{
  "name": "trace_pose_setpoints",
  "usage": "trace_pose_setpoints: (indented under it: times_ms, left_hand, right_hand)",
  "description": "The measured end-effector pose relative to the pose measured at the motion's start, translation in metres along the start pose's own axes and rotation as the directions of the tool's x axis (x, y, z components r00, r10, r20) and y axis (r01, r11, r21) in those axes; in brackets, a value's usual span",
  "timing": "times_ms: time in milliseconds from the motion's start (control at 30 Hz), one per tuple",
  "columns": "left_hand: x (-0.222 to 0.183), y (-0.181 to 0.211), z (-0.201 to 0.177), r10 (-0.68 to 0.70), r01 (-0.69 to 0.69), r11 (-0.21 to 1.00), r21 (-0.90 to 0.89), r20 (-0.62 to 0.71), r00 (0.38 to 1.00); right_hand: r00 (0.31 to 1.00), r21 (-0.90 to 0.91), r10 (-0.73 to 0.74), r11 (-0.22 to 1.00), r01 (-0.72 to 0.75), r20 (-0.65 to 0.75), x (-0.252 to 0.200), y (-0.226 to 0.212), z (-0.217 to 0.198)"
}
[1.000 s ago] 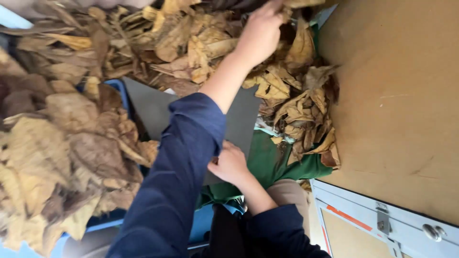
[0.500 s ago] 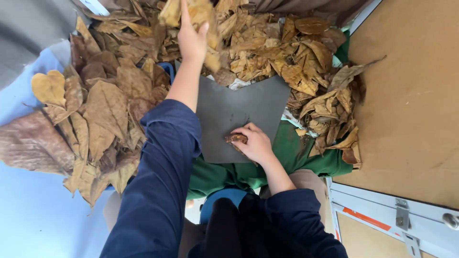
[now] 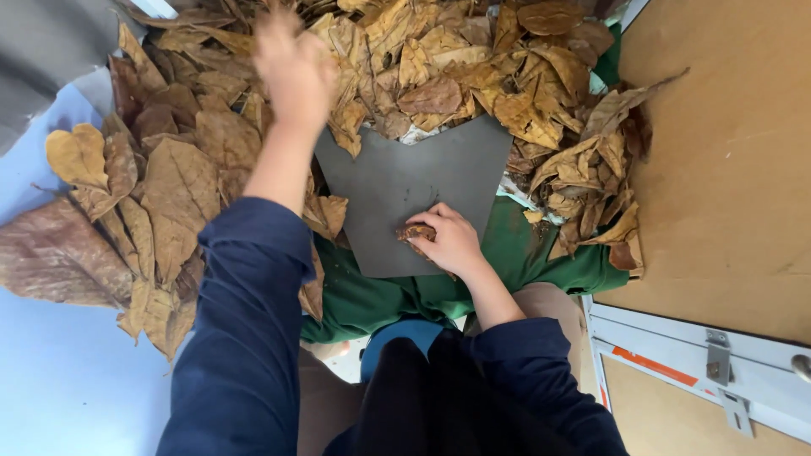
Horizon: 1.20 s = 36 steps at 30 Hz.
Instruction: Picking up dried leaves from a pile and smoothing them out by hand on a flat surface.
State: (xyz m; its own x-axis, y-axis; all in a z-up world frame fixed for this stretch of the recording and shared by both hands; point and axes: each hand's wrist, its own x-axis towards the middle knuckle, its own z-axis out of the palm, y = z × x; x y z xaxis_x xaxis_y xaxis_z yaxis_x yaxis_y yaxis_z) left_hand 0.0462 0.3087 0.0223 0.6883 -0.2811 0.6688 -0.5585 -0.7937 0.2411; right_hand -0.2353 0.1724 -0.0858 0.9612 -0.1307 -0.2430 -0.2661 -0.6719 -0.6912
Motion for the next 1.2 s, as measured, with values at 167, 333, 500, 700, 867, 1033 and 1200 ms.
trace_pose_setpoints:
  times_ms: [167,333,500,700,867,1033,1200]
  left_hand:
    - [-0.033,0.014,0.097,0.140,-0.246,0.942,0.227,0.399,0.906]
    - [-0.018,-0.007,0.150,-0.098,-0.229,0.885,0.405,0.643,0.759]
    - [0.025,-0.022,0.114,0.044,-0.333,0.822,0.463,0.531,0.846]
    - [0.054,-0.060,0.112,-0.038,0.044,0.996,0.072,-0.084,0.996]
    - [0.047,-0.089,0.088,-0.423,0.412,0.860,-0.300,0.030,0.906]
    - [-0.044,-0.002,-0.006,-0.566,0.627,0.457,-0.631,0.337,0.752]
    - [-0.156,0.062,-0.024,-0.527,0.736,0.333,-0.590,0.530,0.664]
  right_hand:
    - [0.999,-0.007,-0.040,0.999,0.040,-0.030,-0.002,-0.001,0.001]
    - [0.990,-0.029,-0.110,0.994,0.107,-0.094,0.000,0.006,0.008]
    - [0.988,-0.008,-0.122,0.993,0.122,-0.095,0.000,0.006,0.007]
    - [0.981,-0.028,-0.133,0.991,0.131,-0.144,-0.002,0.010,0.012]
    - [0.983,0.014,-0.074,0.997,0.078,-0.165,-0.002,0.006,0.008]
    - [0.927,0.127,0.011,0.991,0.040,-0.375,-0.026,0.022,-0.024]
    - [0.840,0.322,0.180,0.947,-0.007,-0.511,-0.054,0.044,-0.048]
